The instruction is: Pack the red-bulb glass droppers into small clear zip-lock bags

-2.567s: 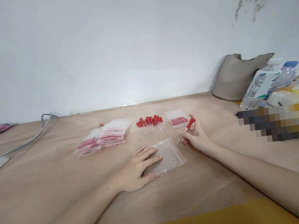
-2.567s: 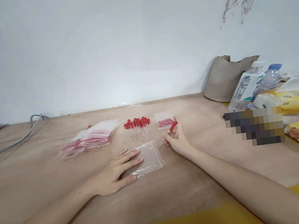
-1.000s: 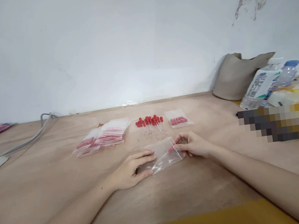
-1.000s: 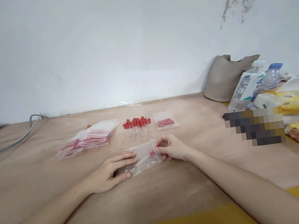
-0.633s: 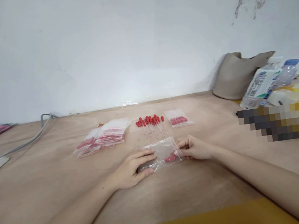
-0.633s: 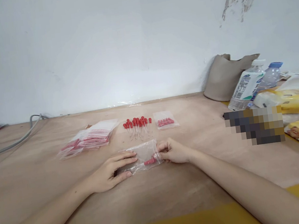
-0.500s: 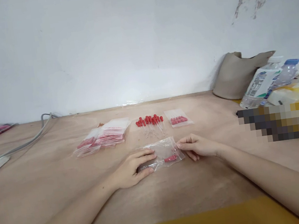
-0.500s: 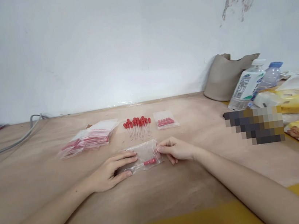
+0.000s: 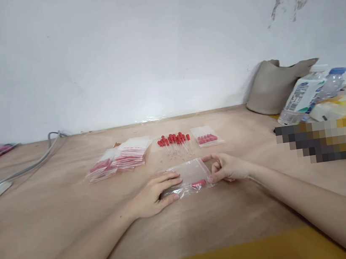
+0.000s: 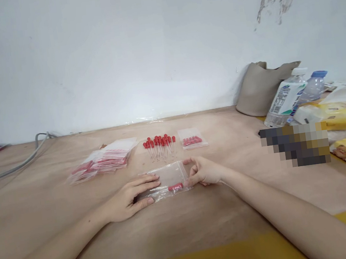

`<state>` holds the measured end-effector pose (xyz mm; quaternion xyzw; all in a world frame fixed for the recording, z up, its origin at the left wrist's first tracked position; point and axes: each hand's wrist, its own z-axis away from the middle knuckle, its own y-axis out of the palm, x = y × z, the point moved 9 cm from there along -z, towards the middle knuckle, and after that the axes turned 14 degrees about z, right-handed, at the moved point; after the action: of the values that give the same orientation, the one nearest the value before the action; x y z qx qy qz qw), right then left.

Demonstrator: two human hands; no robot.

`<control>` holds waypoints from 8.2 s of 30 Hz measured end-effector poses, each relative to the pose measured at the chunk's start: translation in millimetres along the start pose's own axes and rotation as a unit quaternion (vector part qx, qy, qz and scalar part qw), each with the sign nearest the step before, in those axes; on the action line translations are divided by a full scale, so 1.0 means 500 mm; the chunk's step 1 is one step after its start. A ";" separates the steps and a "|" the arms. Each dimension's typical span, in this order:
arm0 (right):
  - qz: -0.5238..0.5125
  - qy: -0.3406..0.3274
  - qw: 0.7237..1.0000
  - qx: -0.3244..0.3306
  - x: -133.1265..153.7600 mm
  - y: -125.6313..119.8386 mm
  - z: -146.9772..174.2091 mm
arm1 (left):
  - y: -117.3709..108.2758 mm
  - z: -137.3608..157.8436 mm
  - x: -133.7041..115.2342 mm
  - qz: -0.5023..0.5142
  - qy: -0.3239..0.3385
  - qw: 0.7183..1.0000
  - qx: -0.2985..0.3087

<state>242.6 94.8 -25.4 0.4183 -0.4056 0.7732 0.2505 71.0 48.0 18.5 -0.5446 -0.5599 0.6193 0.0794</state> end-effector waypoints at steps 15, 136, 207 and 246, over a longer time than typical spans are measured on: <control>0.374 0.034 0.870 -0.318 0.123 -0.148 -0.207 | -0.015 0.010 -0.027 -0.003 0.053 0.998 -0.043; 0.131 -0.182 0.966 -0.129 0.014 -0.063 -0.007 | -0.005 0.003 0.003 0.002 -0.019 1.000 -0.023; -0.306 -0.095 0.891 -0.321 -0.052 -0.117 0.010 | 0.004 0.007 0.000 -0.010 -0.001 1.000 -0.002; 0.223 -0.082 0.907 -0.347 0.071 -0.139 -0.040 | 0.007 0.001 -0.010 -0.013 0.024 1.000 0.006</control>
<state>265.6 151.3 27.2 0.2655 -0.7503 0.5820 0.1671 74.1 42.9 18.4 -0.5515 -0.5609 0.6085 0.1046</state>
